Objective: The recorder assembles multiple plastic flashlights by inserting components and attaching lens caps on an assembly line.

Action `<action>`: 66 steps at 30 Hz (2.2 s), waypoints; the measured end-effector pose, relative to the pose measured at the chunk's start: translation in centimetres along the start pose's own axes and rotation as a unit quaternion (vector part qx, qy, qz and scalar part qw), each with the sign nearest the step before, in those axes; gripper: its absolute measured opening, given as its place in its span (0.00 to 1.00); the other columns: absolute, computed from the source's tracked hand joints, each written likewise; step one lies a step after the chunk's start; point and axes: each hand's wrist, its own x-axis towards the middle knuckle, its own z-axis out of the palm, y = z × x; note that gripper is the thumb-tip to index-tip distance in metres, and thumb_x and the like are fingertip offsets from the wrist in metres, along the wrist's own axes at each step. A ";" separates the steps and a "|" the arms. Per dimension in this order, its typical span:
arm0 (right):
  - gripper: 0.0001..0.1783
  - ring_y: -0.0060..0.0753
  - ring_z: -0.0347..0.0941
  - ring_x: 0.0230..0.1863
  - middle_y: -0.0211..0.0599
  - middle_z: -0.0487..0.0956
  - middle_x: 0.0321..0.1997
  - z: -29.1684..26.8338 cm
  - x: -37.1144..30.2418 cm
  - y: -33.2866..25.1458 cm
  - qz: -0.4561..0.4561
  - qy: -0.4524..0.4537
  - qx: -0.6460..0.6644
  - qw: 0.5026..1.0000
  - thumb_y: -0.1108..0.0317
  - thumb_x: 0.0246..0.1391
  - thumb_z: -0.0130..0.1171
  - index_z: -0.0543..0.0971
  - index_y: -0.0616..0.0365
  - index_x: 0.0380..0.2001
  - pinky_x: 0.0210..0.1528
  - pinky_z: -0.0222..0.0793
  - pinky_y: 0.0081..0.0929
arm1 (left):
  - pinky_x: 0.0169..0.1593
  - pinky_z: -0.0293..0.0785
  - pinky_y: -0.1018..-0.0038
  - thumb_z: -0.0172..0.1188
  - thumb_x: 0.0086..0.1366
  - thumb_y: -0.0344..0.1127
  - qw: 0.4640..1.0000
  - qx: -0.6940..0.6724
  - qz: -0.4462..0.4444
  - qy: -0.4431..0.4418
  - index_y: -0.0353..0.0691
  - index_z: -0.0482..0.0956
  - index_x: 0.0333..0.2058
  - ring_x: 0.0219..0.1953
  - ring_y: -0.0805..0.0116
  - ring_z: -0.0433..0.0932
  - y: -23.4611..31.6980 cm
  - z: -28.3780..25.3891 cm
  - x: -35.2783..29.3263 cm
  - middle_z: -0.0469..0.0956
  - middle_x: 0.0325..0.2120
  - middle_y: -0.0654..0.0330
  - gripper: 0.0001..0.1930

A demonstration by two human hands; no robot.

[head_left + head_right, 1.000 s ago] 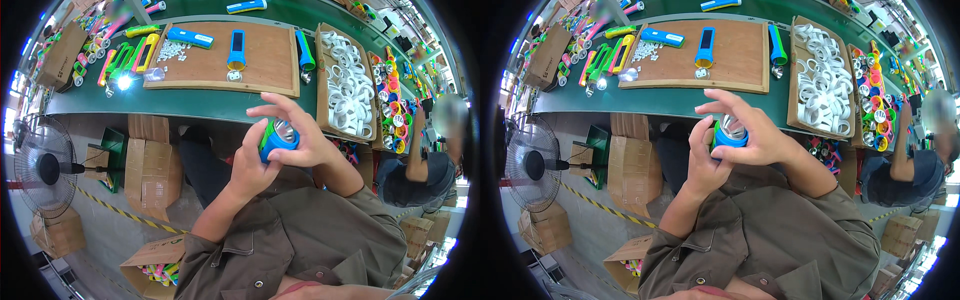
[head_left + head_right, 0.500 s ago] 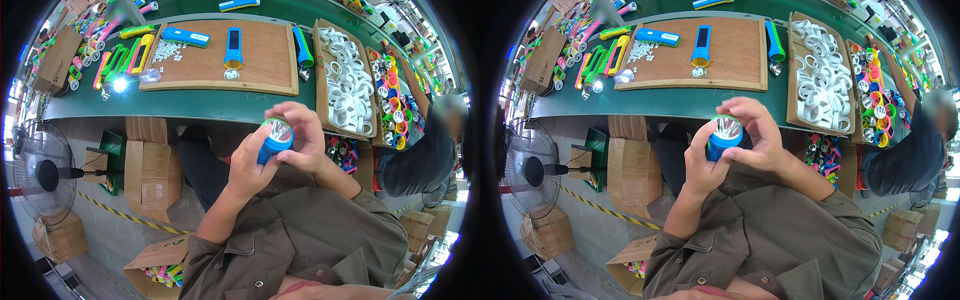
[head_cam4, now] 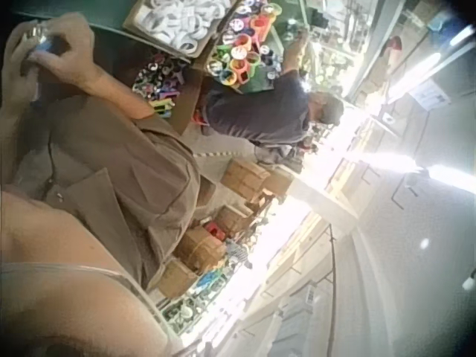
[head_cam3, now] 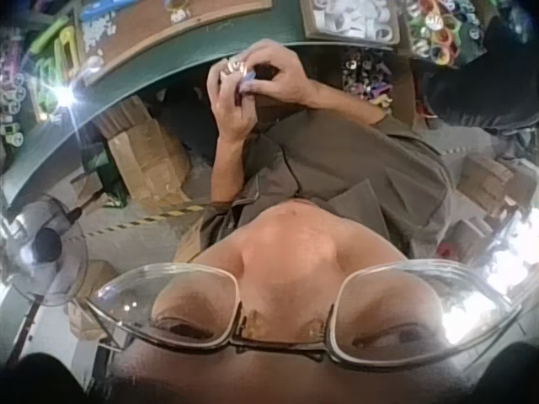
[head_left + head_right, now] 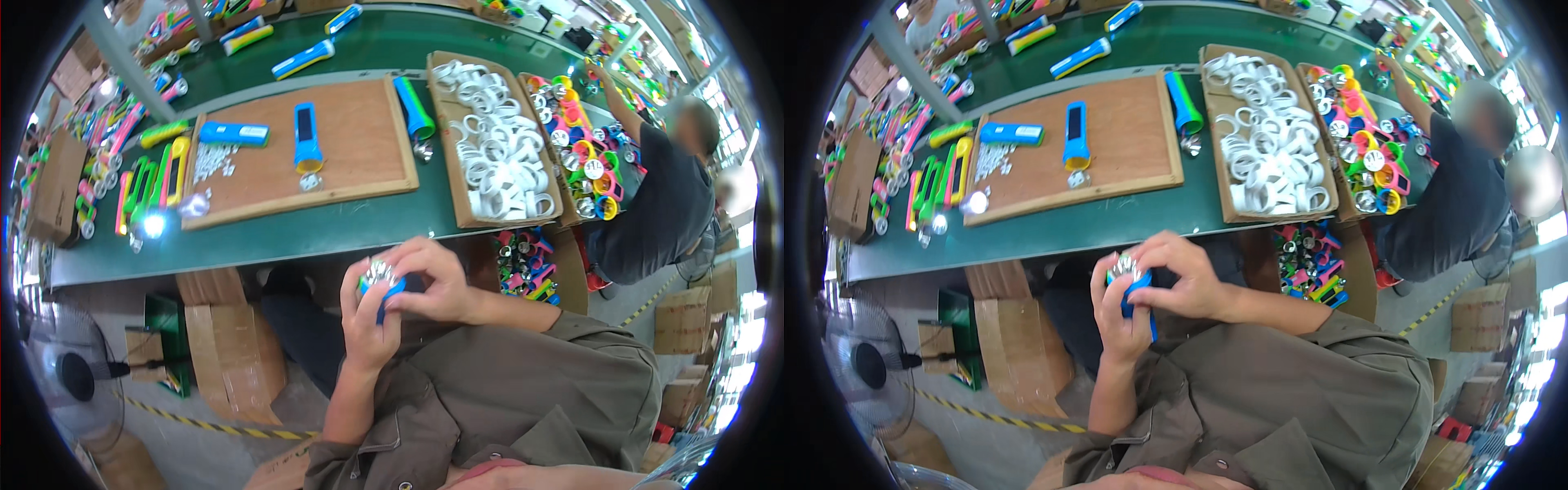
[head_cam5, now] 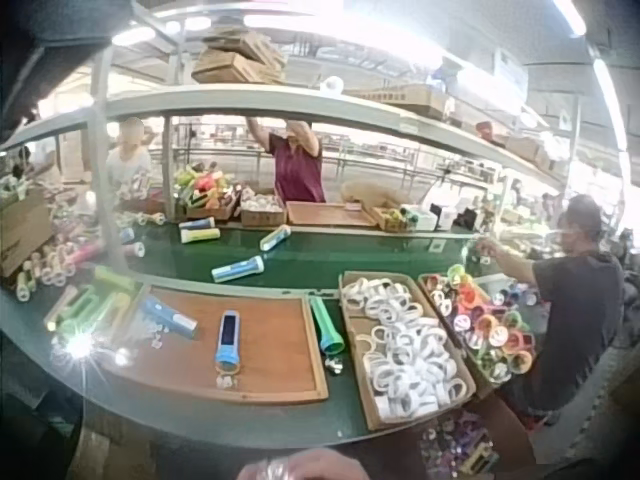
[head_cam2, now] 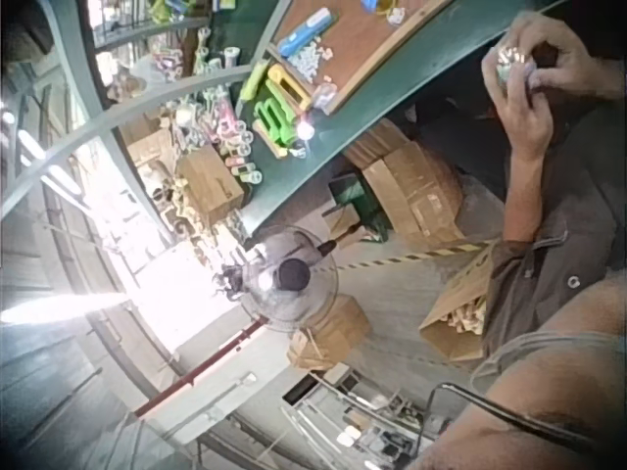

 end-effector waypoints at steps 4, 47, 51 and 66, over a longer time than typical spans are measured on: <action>0.18 0.38 0.78 0.45 0.40 0.81 0.41 0.5 -2.2 0.3 0.053 -0.043 -0.032 0.997 0.68 0.39 0.78 0.81 0.57 0.35 0.47 0.75 0.31 | 0.57 0.69 0.56 0.64 0.57 0.25 0.994 -0.037 -0.099 0.011 0.40 0.69 0.51 0.54 0.42 0.71 -0.7 1.2 -4.7 0.66 0.56 0.39 0.23; 0.27 0.53 0.72 0.53 0.48 0.82 0.45 24.5 23.3 12.7 0.031 -0.190 -0.308 0.932 0.55 0.50 0.66 0.79 0.58 0.50 0.56 0.68 0.44 | 0.60 0.66 0.55 0.69 0.50 0.26 0.904 0.236 -0.307 0.183 0.43 0.62 0.56 0.59 0.41 0.66 2.6 -11.2 -19.0 0.61 0.59 0.41 0.35; 0.27 0.53 0.73 0.50 0.48 0.82 0.45 25.1 22.9 13.1 0.039 -0.181 -0.236 0.954 0.56 0.48 0.67 0.79 0.59 0.50 0.56 0.68 0.43 | 0.60 0.66 0.55 0.68 0.50 0.26 0.907 0.236 -0.302 0.173 0.43 0.62 0.56 0.59 0.41 0.67 2.2 -12.0 -18.8 0.61 0.59 0.41 0.34; 0.12 0.31 0.77 0.46 0.37 0.78 0.46 15.4 12.4 5.3 0.233 -0.009 0.362 0.903 0.73 0.59 0.60 0.72 0.56 0.45 0.35 0.73 0.24 | 0.62 0.63 0.55 0.69 0.48 0.26 0.943 0.185 -0.255 0.102 0.43 0.62 0.57 0.60 0.43 0.66 -0.6 -10.0 -16.6 0.60 0.60 0.42 0.37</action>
